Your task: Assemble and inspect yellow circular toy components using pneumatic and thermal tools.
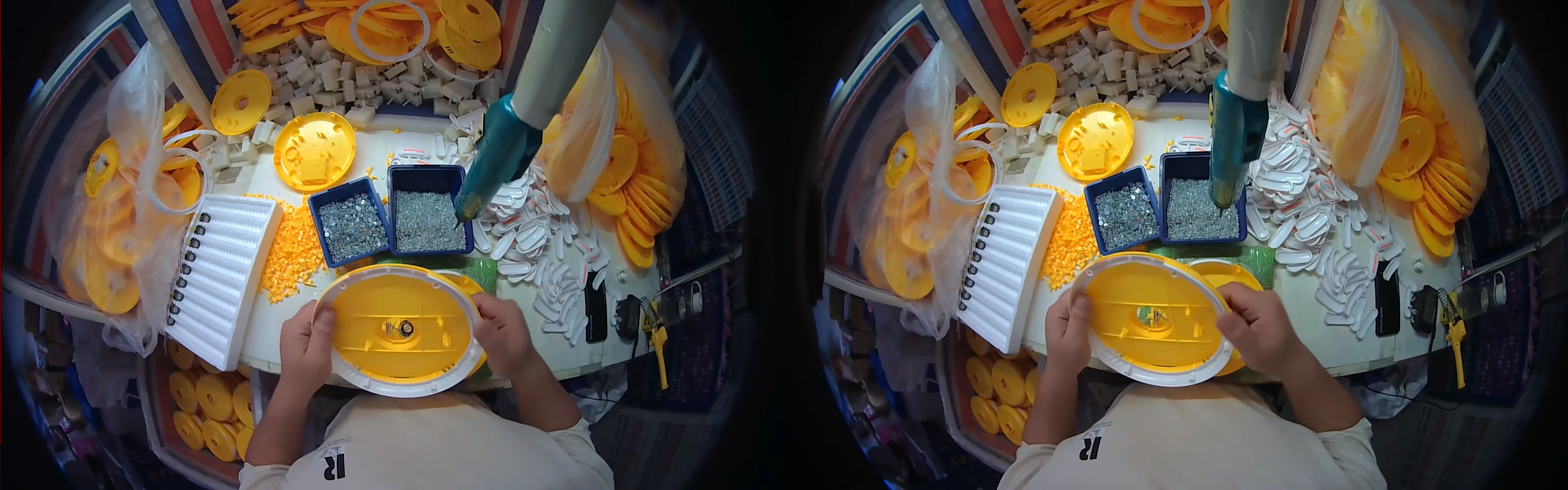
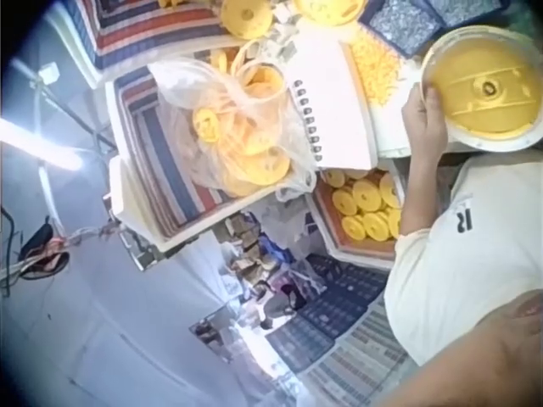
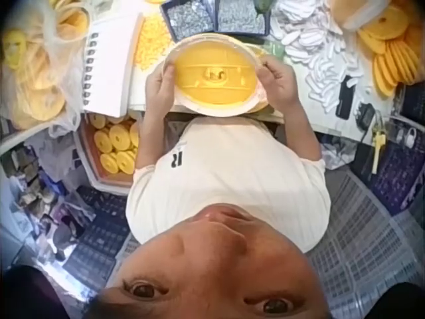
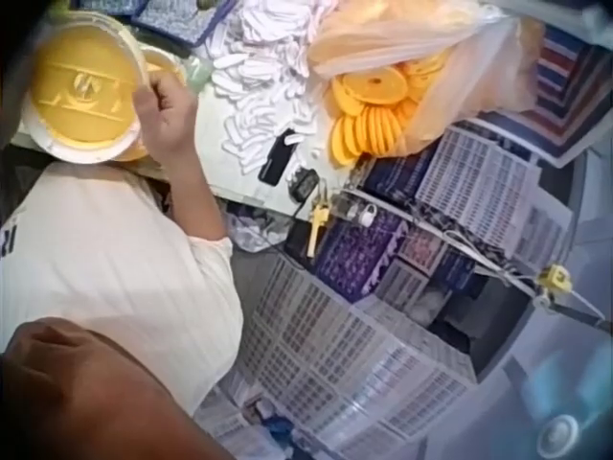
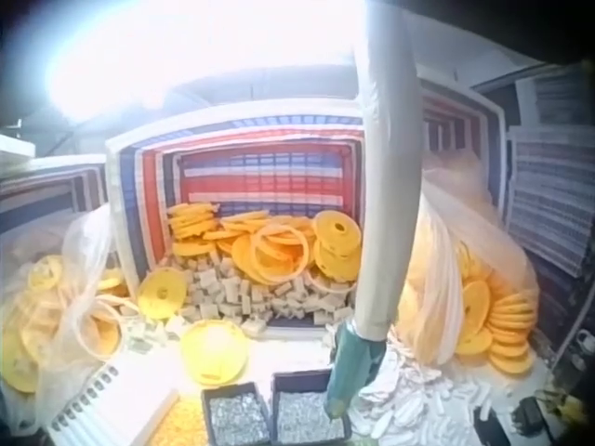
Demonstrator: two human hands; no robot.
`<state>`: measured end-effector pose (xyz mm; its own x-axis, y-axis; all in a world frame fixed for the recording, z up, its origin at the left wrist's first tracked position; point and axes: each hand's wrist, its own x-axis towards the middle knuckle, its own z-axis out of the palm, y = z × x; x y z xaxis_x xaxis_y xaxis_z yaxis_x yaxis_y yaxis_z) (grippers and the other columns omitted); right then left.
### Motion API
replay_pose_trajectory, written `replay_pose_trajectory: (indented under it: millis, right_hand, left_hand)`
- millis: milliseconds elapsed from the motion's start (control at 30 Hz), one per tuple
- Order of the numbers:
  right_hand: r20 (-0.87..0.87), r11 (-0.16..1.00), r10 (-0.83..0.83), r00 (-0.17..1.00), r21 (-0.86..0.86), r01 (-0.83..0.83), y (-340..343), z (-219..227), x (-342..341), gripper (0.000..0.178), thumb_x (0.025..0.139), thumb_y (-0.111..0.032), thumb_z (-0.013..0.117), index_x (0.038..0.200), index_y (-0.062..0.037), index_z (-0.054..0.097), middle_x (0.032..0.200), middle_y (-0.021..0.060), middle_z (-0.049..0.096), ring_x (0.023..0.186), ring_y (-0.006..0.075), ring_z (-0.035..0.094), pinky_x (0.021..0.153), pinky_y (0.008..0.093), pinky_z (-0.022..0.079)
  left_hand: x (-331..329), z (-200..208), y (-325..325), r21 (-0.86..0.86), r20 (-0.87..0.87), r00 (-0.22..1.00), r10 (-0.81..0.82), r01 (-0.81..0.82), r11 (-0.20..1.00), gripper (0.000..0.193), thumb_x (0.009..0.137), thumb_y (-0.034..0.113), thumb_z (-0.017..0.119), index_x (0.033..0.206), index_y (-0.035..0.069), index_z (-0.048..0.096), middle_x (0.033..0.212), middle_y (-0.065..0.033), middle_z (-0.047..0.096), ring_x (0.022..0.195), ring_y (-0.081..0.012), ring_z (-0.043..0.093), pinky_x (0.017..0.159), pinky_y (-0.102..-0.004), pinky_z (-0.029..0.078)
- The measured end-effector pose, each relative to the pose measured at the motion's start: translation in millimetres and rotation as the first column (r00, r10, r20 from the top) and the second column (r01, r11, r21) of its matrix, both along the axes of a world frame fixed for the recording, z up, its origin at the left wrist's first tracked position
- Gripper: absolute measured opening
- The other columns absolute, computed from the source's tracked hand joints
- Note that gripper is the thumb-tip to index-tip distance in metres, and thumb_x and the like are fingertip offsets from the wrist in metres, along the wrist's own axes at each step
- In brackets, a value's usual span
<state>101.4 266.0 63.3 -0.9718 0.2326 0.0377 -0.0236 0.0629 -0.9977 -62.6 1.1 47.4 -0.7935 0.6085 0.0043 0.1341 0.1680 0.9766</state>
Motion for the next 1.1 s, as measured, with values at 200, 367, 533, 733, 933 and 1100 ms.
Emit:
replay_pose_trajectory:
  millis: [200, 367, 533, 733, 933, 1100]
  right_hand:
    - [0.011, 0.996, 0.057, 0.998, -0.065, -0.056, -27.6, 2.1, -7.9, 0.03, 0.094, -0.015, 0.074, 0.116, 0.0051, 0.072, 0.102, 0.0085, 0.078, 0.092, 0.0117, 0.071, 0.08, 0.0296, 0.057]
    - [0.016, 0.995, 0.029, 0.999, -0.091, -0.027, -28.1, -1.1, -11.8, 0.032, 0.097, -0.02, 0.073, 0.117, 0.0051, 0.072, 0.103, 0.0096, 0.078, 0.094, 0.0136, 0.072, 0.084, 0.0303, 0.057]
    - [-0.088, 0.987, -0.148, 0.985, 0.054, 0.153, -12.8, 7.4, -13.5, 0.041, 0.107, -0.03, 0.061, 0.12, 0.0081, 0.067, 0.107, 0.0078, 0.073, 0.097, 0.0113, 0.065, 0.086, 0.0271, 0.052]
    - [0.107, 0.926, -0.127, 0.986, -0.345, 0.156, -2.8, -16.5, -6.4, 0.038, 0.108, -0.028, 0.06, 0.127, 0.0039, 0.067, 0.109, 0.0125, 0.074, 0.101, 0.0163, 0.068, 0.087, 0.0299, 0.055]
    - [-0.031, 0.865, -0.101, 0.994, -0.497, 0.072, -33.8, -56.7, -13.6, 0.037, 0.105, -0.029, 0.063, 0.128, -0.0002, 0.067, 0.13, 0.0153, 0.069, 0.114, 0.0249, 0.069, 0.096, 0.0358, 0.057]
    - [-0.025, 0.747, -0.081, 0.996, -0.664, 0.044, -29.0, 21.0, 7.1, 0.023, 0.099, -0.022, 0.073, 0.101, 0.0003, 0.07, 0.123, 0.0186, 0.066, 0.104, 0.0219, 0.067, 0.089, 0.0374, 0.057]
  left_hand:
    - [9.2, 5.1, 25.7, 0.379, 0.12, 0.958, 0.259, -0.286, 0.88, 0.044, 0.114, 0.034, 0.048, 0.126, -0.006, 0.064, 0.107, -0.0038, 0.069, 0.096, -0.0071, 0.06, 0.085, -0.0254, 0.048]
    - [11.8, 10.1, 35.2, 0.417, 0.274, 0.906, 0.322, -0.414, 0.809, 0.043, 0.114, 0.035, 0.048, 0.119, -0.005, 0.066, 0.103, -0.0036, 0.07, 0.094, -0.0079, 0.06, 0.083, -0.0259, 0.049]
    - [5.8, 1.5, 0.1, 0.117, 0.057, 0.994, 0.092, -0.099, 0.988, 0.039, 0.113, 0.03, 0.049, 0.106, -0.004, 0.066, 0.087, 0.0011, 0.065, 0.081, -0.0067, 0.055, 0.071, -0.0269, 0.045]
    - [15.2, -4.4, 1.8, 0.054, 0.089, 0.996, 0.002, -0.007, 0.999, 0.036, 0.113, 0.027, 0.048, 0.115, -0.005, 0.066, 0.092, -0.0008, 0.066, 0.086, -0.0085, 0.057, 0.075, -0.027, 0.046]
    - [38.6, -19.8, 40.2, 0.361, 0.42, 0.907, -0.035, -0.132, 0.923, 0.048, 0.114, 0.036, 0.046, 0.141, -0.002, 0.055, 0.127, -0.0122, 0.067, 0.118, -0.0132, 0.06, 0.1, -0.0283, 0.046]
    - [20.4, -21.0, 36.8, 0.166, 0.077, 0.992, 0.1, -0.112, 0.98, 0.033, 0.109, 0.023, 0.055, 0.132, 0.0, 0.06, 0.109, -0.0079, 0.068, 0.094, -0.0108, 0.062, 0.077, -0.028, 0.051]
